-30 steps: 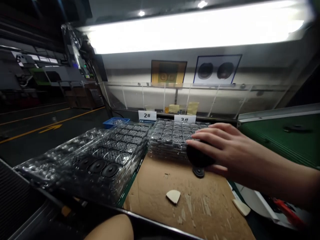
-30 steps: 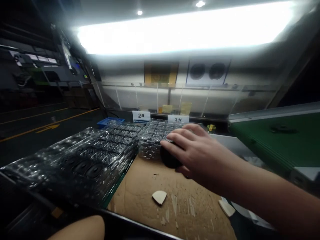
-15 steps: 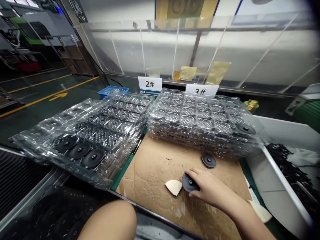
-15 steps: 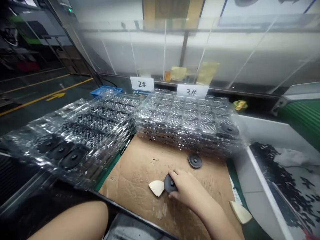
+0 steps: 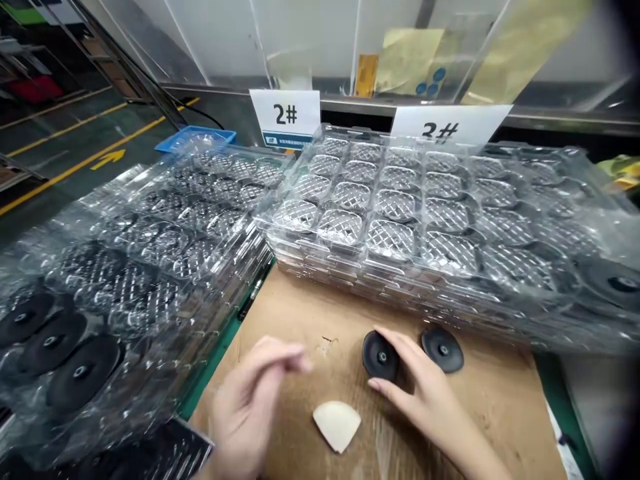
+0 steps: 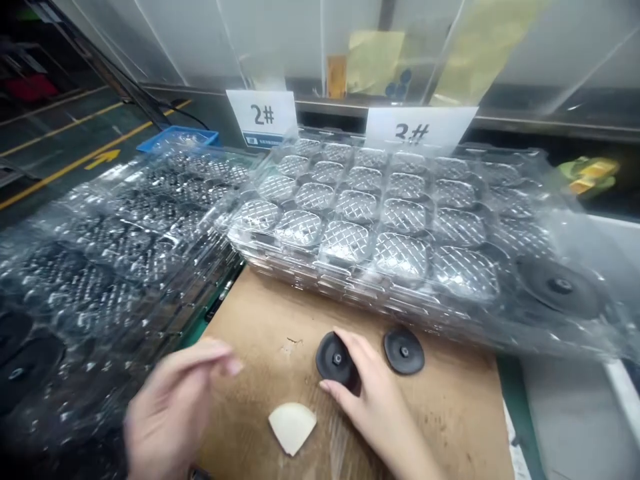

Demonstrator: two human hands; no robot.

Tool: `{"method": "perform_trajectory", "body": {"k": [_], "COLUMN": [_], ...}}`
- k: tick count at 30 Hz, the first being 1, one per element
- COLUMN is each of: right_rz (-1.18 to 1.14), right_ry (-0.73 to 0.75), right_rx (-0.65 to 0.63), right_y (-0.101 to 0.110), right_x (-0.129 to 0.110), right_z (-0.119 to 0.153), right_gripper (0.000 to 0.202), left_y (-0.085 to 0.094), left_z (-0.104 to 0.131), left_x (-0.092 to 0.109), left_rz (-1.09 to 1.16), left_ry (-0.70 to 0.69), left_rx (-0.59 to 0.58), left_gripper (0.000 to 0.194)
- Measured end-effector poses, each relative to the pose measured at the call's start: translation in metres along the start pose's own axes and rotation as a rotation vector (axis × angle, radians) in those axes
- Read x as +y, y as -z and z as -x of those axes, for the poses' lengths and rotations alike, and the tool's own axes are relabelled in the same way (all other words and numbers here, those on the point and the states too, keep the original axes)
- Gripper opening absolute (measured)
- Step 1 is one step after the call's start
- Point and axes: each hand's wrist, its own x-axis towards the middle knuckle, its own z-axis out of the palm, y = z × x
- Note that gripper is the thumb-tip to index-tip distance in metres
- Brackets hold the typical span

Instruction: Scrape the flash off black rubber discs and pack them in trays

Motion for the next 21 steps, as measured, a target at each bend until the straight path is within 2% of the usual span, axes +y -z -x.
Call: {"method": "perform_trajectory", "body": {"k": [2,5,8,13,21], "right_rz": [-0.009,-0.018,-0.029,-0.071,-0.093], "right_ry": [-0.011,-0.021,-0.016,-0.066,-0.050], "right_rx": [-0.014,-0.013,0.030,0.116,0.066], "right_y": [0.000,-0.003,-0.012,-0.026,-0.027], "right_x": [0.001,-0.001,-0.002,0.001,0.009], "right_z": [-0.012,-0.029,-0.040,-0.046,-0.045], "right_gripper": [0.057,0.057,0.055,0.055,0.058], "left_y": [-0.021,-0.040,-0.049,-0.053,-0.050], "left_z": [-0.008,-0.003,0.007,0.009,0.010], "left_x": [-0.020,-0.044,-0.055,-0.057,-0.058], "left_rz": [-0.144,-0.355,-0.436,-0.567,-0.523], "left_ry": [-0.011,-0.086,-0.068,-0.086,-0.157], "left_rx": [-0.183,-0.295,-0.312,-0.314,-0.276], "left_gripper": [0.026,0.035,0.044,0.048,0.047]}}
